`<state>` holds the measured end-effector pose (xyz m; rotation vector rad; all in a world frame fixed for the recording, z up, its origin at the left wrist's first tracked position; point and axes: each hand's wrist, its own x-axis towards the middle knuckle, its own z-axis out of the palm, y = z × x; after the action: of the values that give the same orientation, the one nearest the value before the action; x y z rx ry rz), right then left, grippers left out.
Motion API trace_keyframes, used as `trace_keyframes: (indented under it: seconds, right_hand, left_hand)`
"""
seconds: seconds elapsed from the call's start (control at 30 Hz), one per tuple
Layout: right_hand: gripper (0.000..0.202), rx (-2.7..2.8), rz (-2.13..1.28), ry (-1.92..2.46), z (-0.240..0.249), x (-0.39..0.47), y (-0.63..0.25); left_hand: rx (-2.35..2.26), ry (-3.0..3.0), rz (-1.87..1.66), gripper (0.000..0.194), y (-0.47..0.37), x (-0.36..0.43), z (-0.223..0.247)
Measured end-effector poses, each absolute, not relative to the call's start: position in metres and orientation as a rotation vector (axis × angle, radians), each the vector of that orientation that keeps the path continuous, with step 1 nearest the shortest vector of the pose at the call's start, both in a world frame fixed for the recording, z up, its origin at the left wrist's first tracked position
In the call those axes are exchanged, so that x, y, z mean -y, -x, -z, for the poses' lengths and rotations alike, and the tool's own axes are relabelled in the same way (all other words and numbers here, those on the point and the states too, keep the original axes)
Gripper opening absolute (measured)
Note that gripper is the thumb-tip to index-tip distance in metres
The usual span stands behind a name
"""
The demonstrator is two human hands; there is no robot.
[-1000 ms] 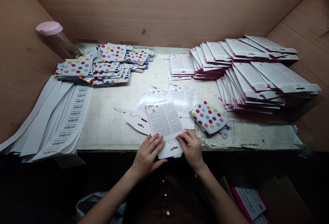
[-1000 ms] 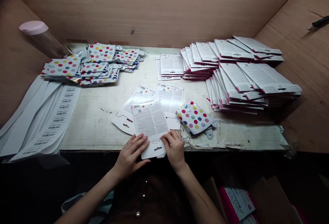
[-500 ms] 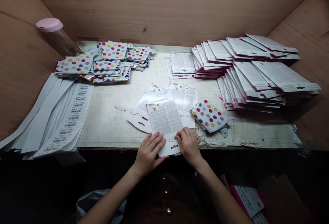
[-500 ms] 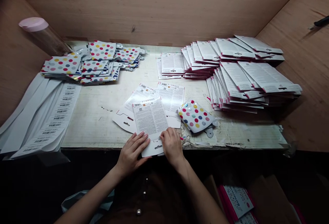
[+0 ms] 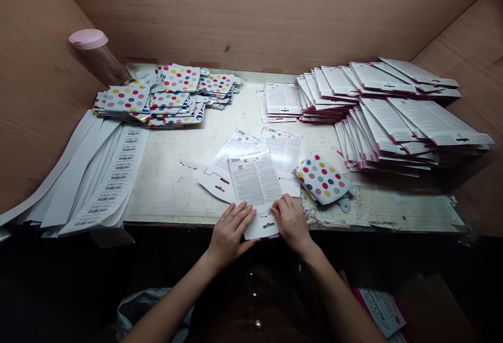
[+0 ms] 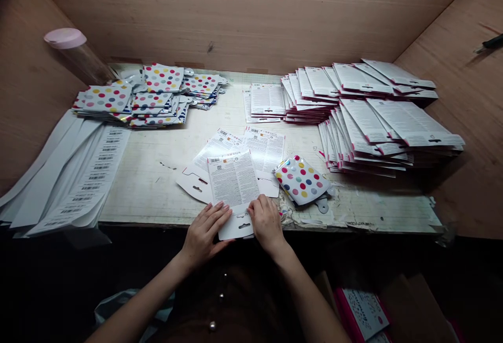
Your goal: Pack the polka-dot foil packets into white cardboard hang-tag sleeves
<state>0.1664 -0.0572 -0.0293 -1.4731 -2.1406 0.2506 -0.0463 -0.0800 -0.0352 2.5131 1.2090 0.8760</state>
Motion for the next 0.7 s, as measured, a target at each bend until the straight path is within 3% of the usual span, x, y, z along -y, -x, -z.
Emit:
trace_keyframes:
  seconds: [0.13,0.3,0.33,0.4,0.53,0.63,0.7]
  right_hand:
    - [0.018,2.402,-0.270,1.335,0.014,0.099,-0.184]
    - [0.008,2.512,-0.640,1.335,-0.017,0.119,-0.211]
    - [0.014,2.478,-0.677,1.290,-0.019,0.113,-0.211]
    - [0.024,2.426,-0.618,1.153,-0.015,0.093,-0.205]
    - [0.017,2.208,-0.624,1.127,0.007,0.060,-0.181]
    - [0.012,1.991,-0.678,1.283,0.018,0.054,-0.169]
    - [0.013,1.941,-0.554,1.327,0.022,0.058,-0.164]
  left_hand:
    - [-1.223,-2.627,-0.855,0.070,0.046,0.078,0.034]
    - [-1.091,-2.713,-0.949,0.040,0.049,0.077,0.031]
    - [-1.087,-2.703,-0.976,0.036,0.050,0.078,0.029]
    - [-1.132,-2.645,-1.005,0.032,0.051,0.079,0.026]
    - [-1.431,-2.313,-0.910,0.013,0.045,0.078,0.019]
    - [-1.654,-2.124,-0.883,0.013,0.037,0.074,0.016]
    - [-1.810,-2.050,-0.856,0.023,0.031,0.072,0.014]
